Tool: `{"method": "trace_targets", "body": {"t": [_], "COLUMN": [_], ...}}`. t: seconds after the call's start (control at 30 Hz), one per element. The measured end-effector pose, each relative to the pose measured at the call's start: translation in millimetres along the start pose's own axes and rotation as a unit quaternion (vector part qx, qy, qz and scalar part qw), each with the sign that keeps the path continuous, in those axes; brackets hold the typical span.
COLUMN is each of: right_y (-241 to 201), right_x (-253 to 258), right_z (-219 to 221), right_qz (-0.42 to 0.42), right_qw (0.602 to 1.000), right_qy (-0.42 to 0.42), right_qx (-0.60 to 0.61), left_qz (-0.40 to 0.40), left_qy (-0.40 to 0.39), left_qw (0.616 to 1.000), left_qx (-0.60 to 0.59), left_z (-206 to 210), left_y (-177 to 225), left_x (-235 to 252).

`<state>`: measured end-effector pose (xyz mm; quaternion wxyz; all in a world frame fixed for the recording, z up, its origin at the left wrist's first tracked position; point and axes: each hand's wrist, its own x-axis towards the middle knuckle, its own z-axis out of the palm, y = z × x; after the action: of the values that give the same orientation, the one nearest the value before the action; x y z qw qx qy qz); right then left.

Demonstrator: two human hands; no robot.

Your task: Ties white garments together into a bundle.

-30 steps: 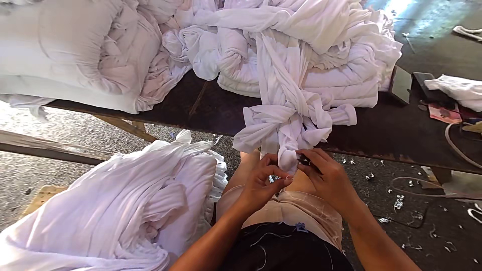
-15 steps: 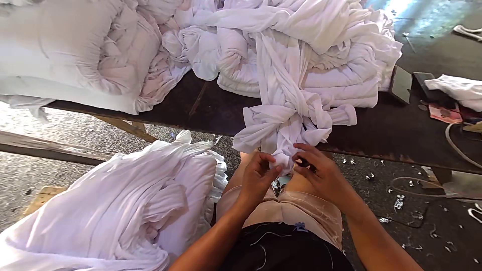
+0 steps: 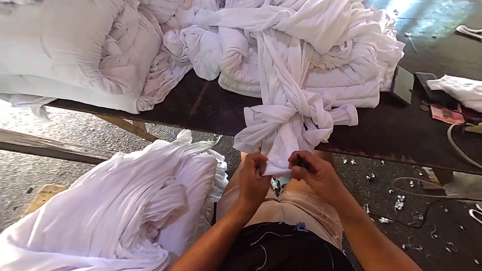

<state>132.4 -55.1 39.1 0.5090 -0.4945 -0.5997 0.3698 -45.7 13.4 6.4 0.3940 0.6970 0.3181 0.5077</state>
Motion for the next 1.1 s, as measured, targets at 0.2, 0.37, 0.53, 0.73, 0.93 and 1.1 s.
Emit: {"method": "trace_targets", "body": {"t": [0.2,0.37,0.53,0.73,0.93,1.1], "right_y": [0,2,1,-2,6,19], "right_x": [-6,-6,-6,-9,-14,-14], "right_z": [11,19,20,23,21,8], "right_qz": [-0.055,-0.053,-0.061,-0.076,-0.063,0.010], "right_qw": [0.986,0.980,0.975,0.978,0.971,0.962], "right_qy": [0.014,0.038,0.079,0.067,0.053,0.064], "right_qx": [-0.158,-0.187,-0.200,-0.183,-0.224,-0.264], "left_qz": [-0.017,-0.035,-0.029,-0.052,-0.044,-0.042], "left_qy": [0.004,-0.023,-0.019,-0.049,-0.083,-0.161], "left_qw": [0.998,0.994,0.994,0.994,0.994,0.986], "left_qx": [-0.053,-0.099,-0.106,-0.086,-0.055,-0.020], "left_z": [4,6,5,5,2,-1], "left_y": [1,1,2,0,-1,1], "left_x": [0,-3,-2,0,4,9]}}
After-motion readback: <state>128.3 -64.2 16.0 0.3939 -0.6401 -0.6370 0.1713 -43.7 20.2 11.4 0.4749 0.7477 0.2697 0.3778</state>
